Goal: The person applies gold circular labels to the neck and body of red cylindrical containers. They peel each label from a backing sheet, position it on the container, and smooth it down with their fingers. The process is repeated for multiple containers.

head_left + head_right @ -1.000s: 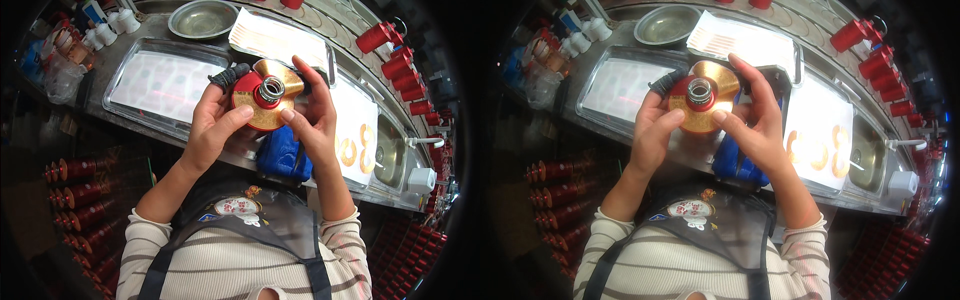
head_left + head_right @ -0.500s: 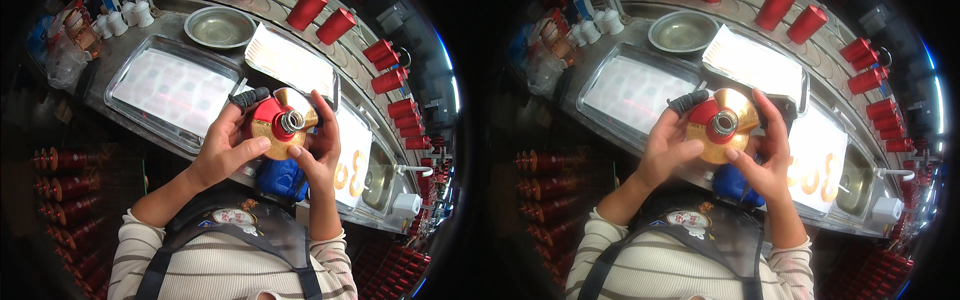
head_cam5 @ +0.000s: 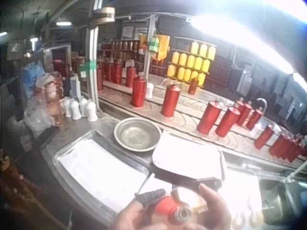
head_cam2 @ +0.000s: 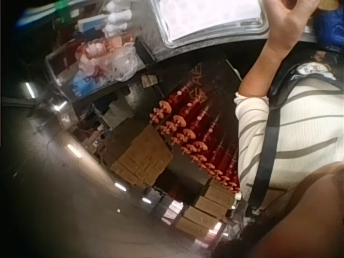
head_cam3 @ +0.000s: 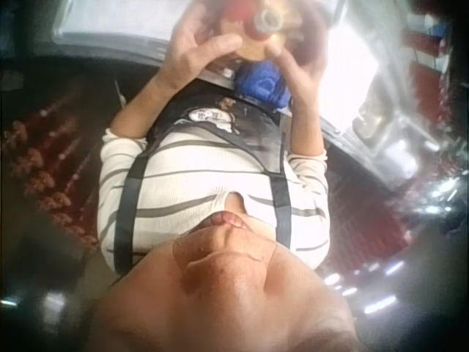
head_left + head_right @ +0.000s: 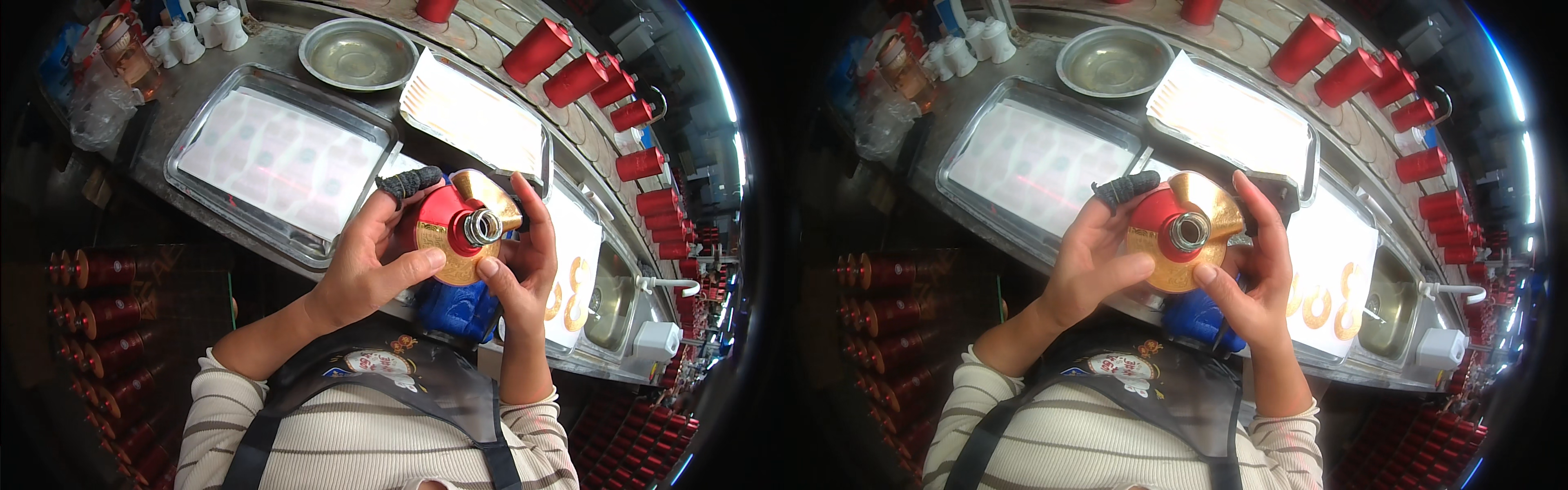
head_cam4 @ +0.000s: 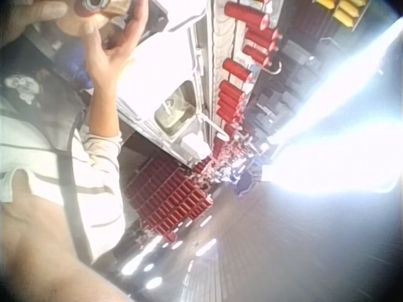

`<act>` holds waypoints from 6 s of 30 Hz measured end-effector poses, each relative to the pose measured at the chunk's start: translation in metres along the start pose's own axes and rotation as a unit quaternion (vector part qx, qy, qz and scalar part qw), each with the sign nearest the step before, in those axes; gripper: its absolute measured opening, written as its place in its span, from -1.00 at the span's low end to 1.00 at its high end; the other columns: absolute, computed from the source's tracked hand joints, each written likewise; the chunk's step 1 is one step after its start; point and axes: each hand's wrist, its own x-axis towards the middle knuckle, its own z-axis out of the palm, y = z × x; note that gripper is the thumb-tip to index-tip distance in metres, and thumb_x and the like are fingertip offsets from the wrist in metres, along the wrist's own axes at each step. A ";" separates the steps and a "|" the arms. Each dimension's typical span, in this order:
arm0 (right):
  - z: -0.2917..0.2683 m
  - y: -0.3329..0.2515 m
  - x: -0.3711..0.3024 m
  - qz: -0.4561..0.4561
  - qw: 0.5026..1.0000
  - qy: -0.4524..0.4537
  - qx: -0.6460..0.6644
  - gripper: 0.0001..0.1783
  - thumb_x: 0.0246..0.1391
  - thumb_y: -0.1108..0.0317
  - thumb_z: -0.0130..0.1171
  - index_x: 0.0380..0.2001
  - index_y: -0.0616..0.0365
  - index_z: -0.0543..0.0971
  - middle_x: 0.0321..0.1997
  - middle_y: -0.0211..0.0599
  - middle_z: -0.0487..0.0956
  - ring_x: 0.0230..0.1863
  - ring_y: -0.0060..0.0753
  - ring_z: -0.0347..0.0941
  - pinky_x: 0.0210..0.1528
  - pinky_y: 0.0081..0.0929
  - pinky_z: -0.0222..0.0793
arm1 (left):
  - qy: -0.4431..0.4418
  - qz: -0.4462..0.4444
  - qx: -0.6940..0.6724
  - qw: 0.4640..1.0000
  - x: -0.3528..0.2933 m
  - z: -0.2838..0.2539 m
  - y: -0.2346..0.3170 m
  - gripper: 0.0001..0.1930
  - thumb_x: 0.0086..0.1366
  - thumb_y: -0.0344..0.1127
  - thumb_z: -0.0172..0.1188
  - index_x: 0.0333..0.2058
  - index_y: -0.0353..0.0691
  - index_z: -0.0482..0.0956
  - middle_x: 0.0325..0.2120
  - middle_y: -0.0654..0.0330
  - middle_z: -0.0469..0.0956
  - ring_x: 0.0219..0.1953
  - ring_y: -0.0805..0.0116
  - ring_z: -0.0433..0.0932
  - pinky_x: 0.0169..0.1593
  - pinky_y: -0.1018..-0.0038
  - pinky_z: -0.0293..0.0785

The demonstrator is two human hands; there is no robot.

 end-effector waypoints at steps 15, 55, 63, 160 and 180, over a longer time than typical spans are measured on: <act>-0.007 0.004 0.000 -0.006 0.999 -0.001 -0.031 -0.09 0.02 0.42 0.35 0.43 0.23 0.19 0.31 -0.25 0.41 -0.48 -0.88 0.28 -0.46 -0.82 0.18 | 0.027 0.001 0.012 1.000 -0.001 0.005 0.002 -0.26 0.24 -0.49 0.17 0.37 -0.40 0.10 0.29 -0.07 0.29 0.35 0.18 0.31 0.41 0.23 0.20; -0.009 0.004 0.005 -0.021 0.996 -0.010 -0.083 -0.18 0.05 0.37 0.33 0.39 0.16 0.29 0.12 -0.37 0.49 -0.53 -0.86 0.27 -0.48 -0.78 0.17 | 0.041 0.262 0.525 0.809 -0.022 0.001 -0.019 -0.31 0.40 0.26 0.07 0.13 -0.31 0.57 0.36 -0.40 0.13 0.41 -0.33 0.16 0.41 -0.16 -0.13; -0.007 0.007 0.007 -0.061 0.993 -0.018 -0.096 -0.19 0.06 0.32 0.32 0.39 0.16 0.30 0.16 -0.32 0.48 -0.50 -0.84 0.31 -0.47 -0.78 0.21 | 0.072 0.267 0.563 0.779 -0.017 -0.014 -0.010 -0.49 0.47 0.08 0.01 -0.07 -0.25 0.73 0.35 -0.47 0.12 0.41 -0.35 0.17 0.39 -0.27 -0.26; -0.013 -0.001 -0.004 0.131 0.990 -0.004 0.053 -0.43 -0.05 0.51 0.40 0.10 0.21 0.53 -0.08 -0.46 0.43 -0.60 -0.92 0.15 -0.52 -0.85 0.14 | -0.017 0.003 0.276 0.961 0.010 -0.005 0.019 -0.44 0.18 -0.33 0.32 0.17 -0.36 0.54 0.40 -0.22 0.19 0.44 0.03 0.19 0.43 0.20 0.05; -0.017 0.002 0.022 0.191 0.978 -0.027 0.082 -0.69 0.06 0.47 0.30 -0.12 0.21 0.50 -0.19 -0.49 0.52 -0.41 -0.88 0.40 -0.33 -0.81 0.29 | 0.000 -0.006 0.334 0.942 0.010 0.012 0.023 -0.39 0.05 -0.23 0.40 0.12 -0.29 0.58 0.37 -0.26 0.22 0.45 -0.13 0.14 0.47 0.01 -0.22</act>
